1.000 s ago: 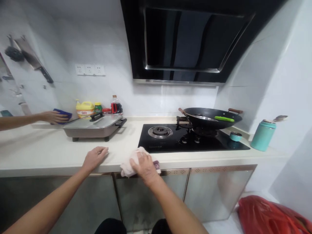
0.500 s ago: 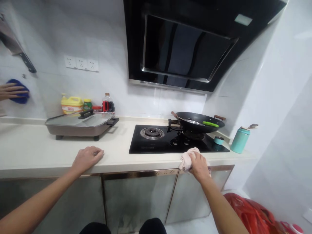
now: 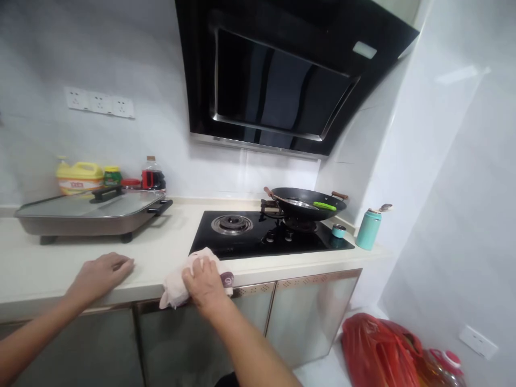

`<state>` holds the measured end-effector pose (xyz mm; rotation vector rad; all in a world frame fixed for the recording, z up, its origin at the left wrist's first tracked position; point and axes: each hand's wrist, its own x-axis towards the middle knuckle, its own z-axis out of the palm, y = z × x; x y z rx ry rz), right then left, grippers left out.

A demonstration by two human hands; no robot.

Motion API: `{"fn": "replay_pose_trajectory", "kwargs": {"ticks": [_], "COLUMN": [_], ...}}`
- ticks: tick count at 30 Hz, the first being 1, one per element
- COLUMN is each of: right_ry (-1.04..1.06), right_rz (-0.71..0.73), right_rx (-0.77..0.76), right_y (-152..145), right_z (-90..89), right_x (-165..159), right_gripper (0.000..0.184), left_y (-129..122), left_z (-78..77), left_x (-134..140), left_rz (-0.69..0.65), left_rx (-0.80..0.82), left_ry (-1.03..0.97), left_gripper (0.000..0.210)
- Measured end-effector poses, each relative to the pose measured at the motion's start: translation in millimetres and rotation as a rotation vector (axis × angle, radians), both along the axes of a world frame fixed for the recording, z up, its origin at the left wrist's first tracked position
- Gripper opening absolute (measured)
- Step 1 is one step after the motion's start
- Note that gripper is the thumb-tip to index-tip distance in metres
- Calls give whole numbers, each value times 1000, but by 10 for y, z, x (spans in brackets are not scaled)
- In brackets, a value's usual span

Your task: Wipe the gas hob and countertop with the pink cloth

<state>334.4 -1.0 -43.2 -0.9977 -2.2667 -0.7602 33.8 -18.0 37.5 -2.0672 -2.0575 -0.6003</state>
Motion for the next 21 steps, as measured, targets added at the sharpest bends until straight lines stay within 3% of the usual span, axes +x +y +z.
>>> {"fn": "replay_pose_trajectory", "kwargs": {"ticks": [3, 6, 8, 15, 18, 21], "right_ry": [11, 42, 91, 164, 163, 197], "right_rz": [55, 11, -109, -534, -682, -766], "right_rx": [-55, -206, -256, -324, -411, -447], "right_y": [-13, -49, -70, -38, 16, 43], "right_z": [14, 70, 103, 151, 222, 319], "right_x": [456, 1277, 1904, 3925, 4423, 4580], "right_gripper": [51, 85, 96, 92, 91, 89], "left_y": [36, 67, 92, 150, 124, 93], "left_z": [-42, -76, -90, -88, -63, -32], "left_x": [-63, -99, -119, -149, -110, -62], "left_rz": [7, -9, -30, -26, -12, -8], "left_rx": [16, 39, 43, 23, 3, 0], "left_ry": [1, -2, -3, 23, 34, 15], "left_gripper": [50, 50, 52, 56, 56, 57]}}
